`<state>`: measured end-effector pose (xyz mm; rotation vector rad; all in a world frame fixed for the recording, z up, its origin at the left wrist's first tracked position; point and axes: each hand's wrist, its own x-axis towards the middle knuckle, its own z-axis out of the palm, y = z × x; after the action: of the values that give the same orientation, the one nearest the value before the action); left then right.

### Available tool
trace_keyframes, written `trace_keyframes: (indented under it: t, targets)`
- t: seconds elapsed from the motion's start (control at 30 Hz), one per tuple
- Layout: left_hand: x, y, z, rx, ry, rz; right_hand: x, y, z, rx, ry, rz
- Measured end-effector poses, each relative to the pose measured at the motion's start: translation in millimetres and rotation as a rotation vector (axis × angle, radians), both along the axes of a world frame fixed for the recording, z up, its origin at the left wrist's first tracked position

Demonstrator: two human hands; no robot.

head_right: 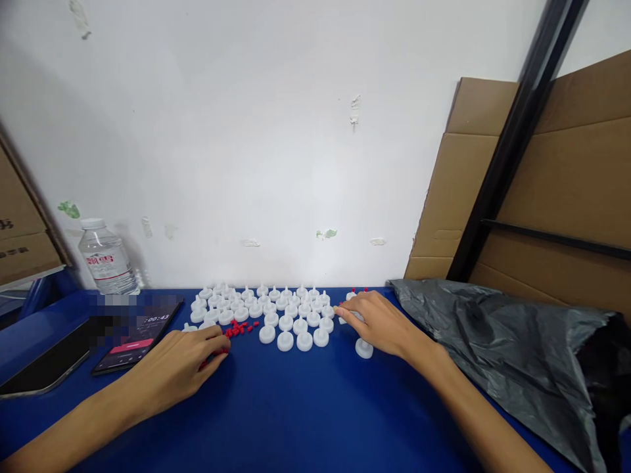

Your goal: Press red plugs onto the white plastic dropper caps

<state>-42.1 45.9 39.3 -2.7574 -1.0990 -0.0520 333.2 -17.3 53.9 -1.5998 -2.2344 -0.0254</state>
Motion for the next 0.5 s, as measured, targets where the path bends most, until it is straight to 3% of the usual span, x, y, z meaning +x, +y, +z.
trace_keyframes:
  t: [0.5]
  targets:
    - [-1.0, 6.6, -6.0, 0.005, -0.013, 0.014, -2.1, -1.1, -2.1, 0.021, -0.039, 0.062]
